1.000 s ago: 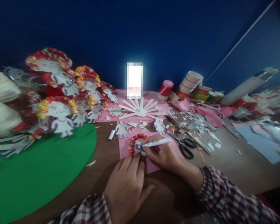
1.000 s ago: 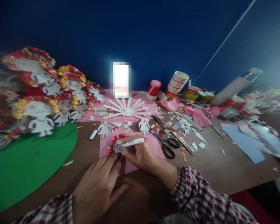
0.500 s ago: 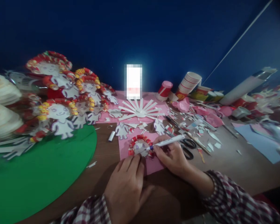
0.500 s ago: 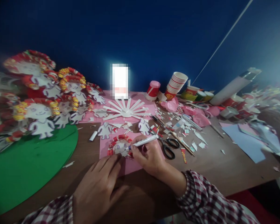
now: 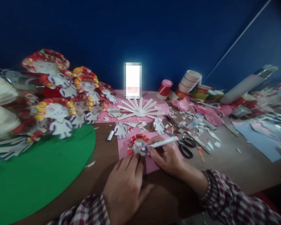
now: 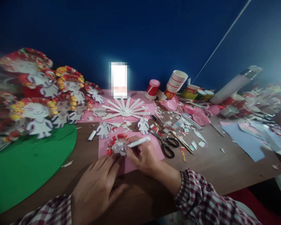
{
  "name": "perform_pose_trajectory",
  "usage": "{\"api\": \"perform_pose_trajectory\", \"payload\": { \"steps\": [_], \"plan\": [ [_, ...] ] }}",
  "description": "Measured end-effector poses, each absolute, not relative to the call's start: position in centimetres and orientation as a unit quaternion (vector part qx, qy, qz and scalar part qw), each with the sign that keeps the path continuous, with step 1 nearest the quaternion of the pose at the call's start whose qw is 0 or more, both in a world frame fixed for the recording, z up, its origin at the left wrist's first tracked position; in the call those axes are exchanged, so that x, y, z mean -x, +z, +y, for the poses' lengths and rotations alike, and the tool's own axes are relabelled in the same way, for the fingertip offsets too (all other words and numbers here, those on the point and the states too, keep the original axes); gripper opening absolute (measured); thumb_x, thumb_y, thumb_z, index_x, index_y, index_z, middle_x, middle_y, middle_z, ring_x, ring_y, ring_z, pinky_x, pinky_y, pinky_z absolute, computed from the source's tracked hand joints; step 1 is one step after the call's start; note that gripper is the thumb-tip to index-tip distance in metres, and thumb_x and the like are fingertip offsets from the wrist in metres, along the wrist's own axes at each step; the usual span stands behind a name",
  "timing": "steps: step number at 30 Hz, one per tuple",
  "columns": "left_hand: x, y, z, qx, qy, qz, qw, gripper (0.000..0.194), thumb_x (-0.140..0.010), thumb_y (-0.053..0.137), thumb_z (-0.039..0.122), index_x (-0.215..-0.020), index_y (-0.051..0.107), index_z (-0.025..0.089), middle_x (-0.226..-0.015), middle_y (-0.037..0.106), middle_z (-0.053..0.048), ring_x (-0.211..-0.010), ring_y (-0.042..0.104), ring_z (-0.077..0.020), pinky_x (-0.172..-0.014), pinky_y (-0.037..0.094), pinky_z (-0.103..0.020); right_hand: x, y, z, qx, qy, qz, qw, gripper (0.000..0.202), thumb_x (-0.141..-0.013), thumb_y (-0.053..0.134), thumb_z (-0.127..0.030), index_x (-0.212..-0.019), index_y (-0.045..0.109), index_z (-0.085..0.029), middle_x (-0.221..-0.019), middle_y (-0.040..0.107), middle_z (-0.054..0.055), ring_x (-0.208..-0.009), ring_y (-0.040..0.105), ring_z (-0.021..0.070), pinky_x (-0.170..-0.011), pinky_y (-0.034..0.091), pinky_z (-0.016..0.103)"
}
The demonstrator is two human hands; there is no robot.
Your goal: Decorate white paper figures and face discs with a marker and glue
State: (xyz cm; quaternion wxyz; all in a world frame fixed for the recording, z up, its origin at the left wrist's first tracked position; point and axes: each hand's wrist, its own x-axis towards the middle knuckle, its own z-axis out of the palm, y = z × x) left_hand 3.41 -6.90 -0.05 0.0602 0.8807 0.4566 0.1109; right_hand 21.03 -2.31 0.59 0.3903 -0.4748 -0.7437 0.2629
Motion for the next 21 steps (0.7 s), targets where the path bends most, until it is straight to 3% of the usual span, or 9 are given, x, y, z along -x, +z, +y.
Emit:
{"api": "perform_pose_trajectory", "payload": {
  "steps": [10,15,21],
  "plan": [
    [-3.35,0.07,-6.88,-0.881,0.111,0.456,0.060,0.053,-0.083,0.053,0.048,-0.119,0.057,0.009,-0.121,0.058,-0.017,-0.108,0.051,-0.0326,-0.089,0.046,-0.048,-21.22,0.54,-1.92,0.452,0.236,-0.771,0.381,0.007,-0.081,0.054,-0.018,-0.087,0.056,-0.021,-0.079,0.062,0.003,-0.065,0.058,0.0148,-0.060,0.047,0.026],
    [-3.32,0.03,-6.94,-0.881,0.109,0.456,0.064,0.047,-0.085,0.051,0.048,-0.112,0.061,0.011,-0.122,0.057,-0.017,-0.109,0.051,-0.0326,-0.089,0.046,-0.048,-21.52,0.53,-2.03,0.483,0.227,-0.738,0.413,0.007,-0.083,0.054,-0.019,-0.090,0.053,-0.021,-0.071,0.058,0.000,-0.057,0.052,0.0128,-0.055,0.044,0.025],
    [-3.30,0.16,-6.98,-0.879,0.106,0.459,0.071,0.045,-0.084,0.051,0.049,-0.107,0.063,0.012,-0.121,0.058,-0.015,-0.108,0.052,-0.0316,-0.089,0.046,-0.047,-21.57,0.54,-1.66,0.459,0.192,-0.760,0.418,0.007,-0.082,0.054,-0.017,-0.088,0.056,-0.021,-0.085,0.062,0.003,-0.076,0.059,0.0164,-0.072,0.046,0.031]
  ]
}}
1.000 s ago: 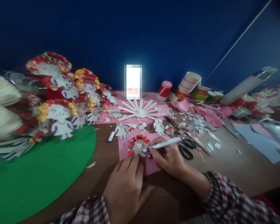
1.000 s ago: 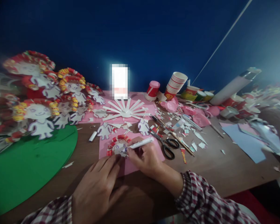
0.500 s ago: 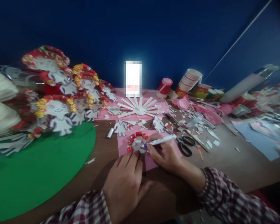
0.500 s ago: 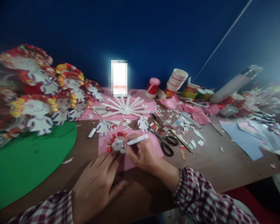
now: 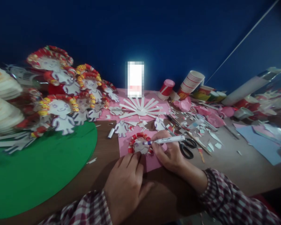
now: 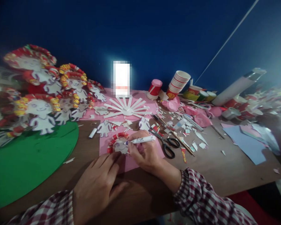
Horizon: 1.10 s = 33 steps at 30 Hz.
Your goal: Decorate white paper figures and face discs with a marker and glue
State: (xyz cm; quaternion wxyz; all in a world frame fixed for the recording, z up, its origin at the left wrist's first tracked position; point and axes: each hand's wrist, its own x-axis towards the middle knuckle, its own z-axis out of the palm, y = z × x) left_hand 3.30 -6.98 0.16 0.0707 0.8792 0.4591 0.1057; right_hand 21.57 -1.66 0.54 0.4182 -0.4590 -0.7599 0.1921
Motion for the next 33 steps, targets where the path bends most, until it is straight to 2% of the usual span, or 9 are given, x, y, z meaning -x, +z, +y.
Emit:
{"api": "perform_pose_trajectory", "payload": {
  "steps": [10,20,33],
  "plan": [
    [-3.42,0.23,-6.92,-0.877,0.118,0.461,0.062,0.049,-0.083,0.053,0.050,-0.111,0.061,0.011,-0.119,0.058,-0.016,-0.107,0.052,-0.0324,-0.088,0.046,-0.047,-21.13,1.15,-1.40,0.441,0.161,-0.802,0.370,0.007,-0.082,0.053,-0.015,-0.085,0.056,-0.021,-0.080,0.061,0.004,-0.079,0.055,0.0190,-0.075,0.044,0.034],
    [-3.37,0.12,-6.75,-0.881,0.117,0.455,0.058,0.053,-0.083,0.054,0.049,-0.118,0.056,0.010,-0.118,0.057,-0.017,-0.105,0.051,-0.0322,-0.087,0.046,-0.047,-21.23,0.57,-1.08,0.422,0.153,-0.815,0.366,0.007,-0.083,0.053,-0.017,-0.088,0.055,-0.022,-0.081,0.063,0.004,-0.080,0.055,0.0200,-0.074,0.044,0.034],
    [-3.39,0.17,-6.78,-0.881,0.110,0.455,0.061,0.051,-0.083,0.054,0.048,-0.118,0.056,0.011,-0.119,0.057,-0.017,-0.106,0.051,-0.0318,-0.087,0.045,-0.046,-21.13,0.62,-1.00,0.428,0.154,-0.817,0.353,0.007,-0.082,0.053,-0.017,-0.086,0.056,-0.022,-0.080,0.063,0.004,-0.078,0.056,0.0196,-0.075,0.044,0.034]
  ]
}}
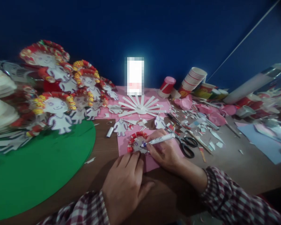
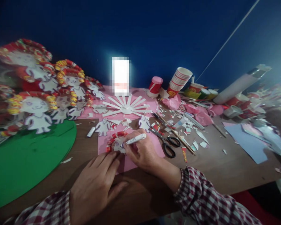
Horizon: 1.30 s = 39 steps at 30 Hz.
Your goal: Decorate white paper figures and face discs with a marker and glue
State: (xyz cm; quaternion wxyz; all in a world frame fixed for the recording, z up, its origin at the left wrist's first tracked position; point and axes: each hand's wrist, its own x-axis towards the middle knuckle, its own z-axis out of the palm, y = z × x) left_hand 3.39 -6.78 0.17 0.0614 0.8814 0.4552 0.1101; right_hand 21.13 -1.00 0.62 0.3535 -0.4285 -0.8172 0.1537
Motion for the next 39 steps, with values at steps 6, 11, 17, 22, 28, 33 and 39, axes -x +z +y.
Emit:
{"api": "perform_pose_trajectory", "payload": {
  "steps": [6,11,17,22,28,33,39],
  "plan": [
    [-3.37,0.29,-6.73,-0.882,0.111,0.454,0.063,0.052,-0.083,0.053,0.049,-0.117,0.057,0.010,-0.117,0.058,-0.017,-0.105,0.052,-0.0322,-0.087,0.045,-0.047,-21.02,0.76,-1.03,0.428,0.154,-0.818,0.352,0.005,-0.084,0.052,-0.018,-0.083,0.055,-0.022,-0.078,0.062,0.004,-0.076,0.056,0.0190,-0.073,0.044,0.034],
    [-3.31,0.30,-6.77,-0.883,0.103,0.453,0.061,0.051,-0.083,0.053,0.048,-0.116,0.057,0.010,-0.118,0.057,-0.017,-0.106,0.051,-0.0320,-0.087,0.046,-0.047,-21.15,0.49,-0.95,0.428,0.151,-0.821,0.347,0.005,-0.083,0.052,-0.018,-0.086,0.056,-0.021,-0.080,0.063,0.004,-0.078,0.056,0.0194,-0.074,0.044,0.034],
    [-3.35,0.21,-6.86,-0.881,0.101,0.458,0.058,0.050,-0.083,0.052,0.050,-0.116,0.057,0.012,-0.118,0.057,-0.016,-0.106,0.052,-0.0316,-0.087,0.046,-0.046,-21.23,0.32,-0.87,0.427,0.149,-0.824,0.341,0.006,-0.082,0.054,-0.017,-0.086,0.057,-0.021,-0.081,0.063,0.004,-0.079,0.057,0.0193,-0.075,0.045,0.033],
    [-3.41,0.15,-6.78,-0.883,0.108,0.454,0.057,0.050,-0.082,0.054,0.049,-0.114,0.058,0.011,-0.118,0.058,-0.017,-0.105,0.052,-0.0323,-0.085,0.047,-0.047,-21.20,0.00,-0.80,0.420,0.148,-0.824,0.351,0.007,-0.083,0.054,-0.016,-0.087,0.056,-0.021,-0.081,0.063,0.004,-0.079,0.055,0.0188,-0.076,0.045,0.033],
    [-3.39,0.23,-6.73,-0.881,0.108,0.456,0.066,0.048,-0.082,0.055,0.047,-0.113,0.059,0.011,-0.117,0.058,-0.016,-0.105,0.052,-0.0323,-0.086,0.047,-0.047,-21.09,0.37,-0.83,0.420,0.147,-0.822,0.355,0.008,-0.081,0.055,-0.015,-0.085,0.056,-0.021,-0.080,0.062,0.003,-0.079,0.056,0.0184,-0.075,0.045,0.033],
    [-3.39,0.33,-6.82,-0.882,0.105,0.455,0.069,0.048,-0.082,0.055,0.046,-0.115,0.058,0.010,-0.118,0.058,-0.017,-0.105,0.052,-0.0323,-0.086,0.046,-0.047,-21.10,0.61,-0.92,0.421,0.152,-0.820,0.357,0.009,-0.080,0.055,-0.014,-0.084,0.057,-0.021,-0.079,0.062,0.004,-0.078,0.056,0.0184,-0.074,0.046,0.032],
    [-3.40,0.15,-6.80,-0.884,0.112,0.451,0.056,0.050,-0.082,0.055,0.048,-0.116,0.057,0.010,-0.117,0.058,-0.017,-0.103,0.052,-0.0319,-0.085,0.047,-0.047,-21.06,0.74,-0.92,0.423,0.146,-0.822,0.352,0.007,-0.079,0.055,-0.015,-0.083,0.058,-0.020,-0.078,0.063,0.004,-0.079,0.057,0.0180,-0.074,0.046,0.031]
  ]
}}
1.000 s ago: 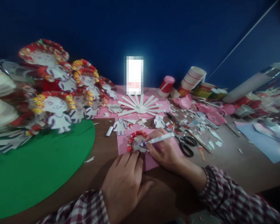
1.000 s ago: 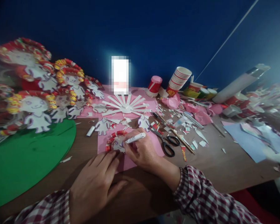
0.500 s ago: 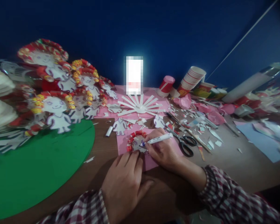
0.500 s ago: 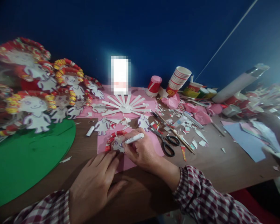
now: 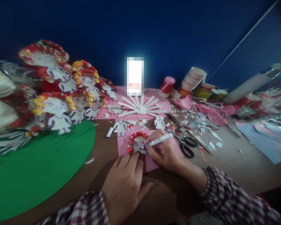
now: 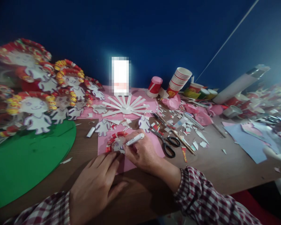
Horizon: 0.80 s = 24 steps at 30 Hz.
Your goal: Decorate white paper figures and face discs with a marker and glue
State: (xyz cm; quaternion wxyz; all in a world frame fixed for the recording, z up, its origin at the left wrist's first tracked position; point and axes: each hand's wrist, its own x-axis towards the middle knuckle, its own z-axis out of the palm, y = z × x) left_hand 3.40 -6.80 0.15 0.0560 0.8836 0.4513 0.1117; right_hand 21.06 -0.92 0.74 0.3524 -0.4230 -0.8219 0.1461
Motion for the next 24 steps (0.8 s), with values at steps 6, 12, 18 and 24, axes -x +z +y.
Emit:
{"api": "perform_pose_trajectory", "payload": {
  "steps": [6,12,18,24],
  "plan": [
    [-3.37,-0.12,-6.79,-0.882,0.126,0.452,0.045,0.050,-0.081,0.055,0.050,-0.112,0.059,0.011,-0.115,0.059,-0.016,-0.102,0.053,-0.0320,-0.084,0.047,-0.046,-20.95,1.36,-1.01,0.442,0.130,-0.826,0.323,0.006,-0.079,0.055,-0.015,-0.083,0.058,-0.018,-0.079,0.064,0.004,-0.080,0.057,0.0175,-0.075,0.045,0.029],
    [-3.40,0.06,-6.74,-0.884,0.122,0.448,0.045,0.048,-0.080,0.057,0.048,-0.110,0.060,0.011,-0.114,0.060,-0.017,-0.101,0.054,-0.0322,-0.082,0.047,-0.046,-20.97,1.27,-0.94,0.442,0.119,-0.826,0.328,0.005,-0.080,0.054,-0.015,-0.082,0.056,-0.019,-0.079,0.064,0.004,-0.078,0.057,0.0169,-0.074,0.045,0.029],
    [-3.37,-0.16,-6.79,-0.886,0.132,0.444,0.038,0.049,-0.080,0.057,0.048,-0.111,0.059,0.011,-0.114,0.060,-0.016,-0.101,0.054,-0.0317,-0.083,0.047,-0.046,-20.89,1.19,-0.91,0.440,0.115,-0.822,0.343,0.005,-0.081,0.054,-0.014,-0.081,0.057,-0.018,-0.080,0.063,0.004,-0.078,0.058,0.0167,-0.074,0.045,0.029],
    [-3.42,-0.25,-6.74,-0.885,0.138,0.443,0.036,0.051,-0.079,0.058,0.048,-0.112,0.059,0.010,-0.113,0.060,-0.016,-0.100,0.054,-0.0320,-0.082,0.047,-0.046,-21.16,0.90,-1.03,0.445,0.146,-0.804,0.366,0.006,-0.082,0.054,-0.016,-0.085,0.056,-0.019,-0.083,0.062,0.004,-0.080,0.057,0.0174,-0.074,0.046,0.031]
  ]
}}
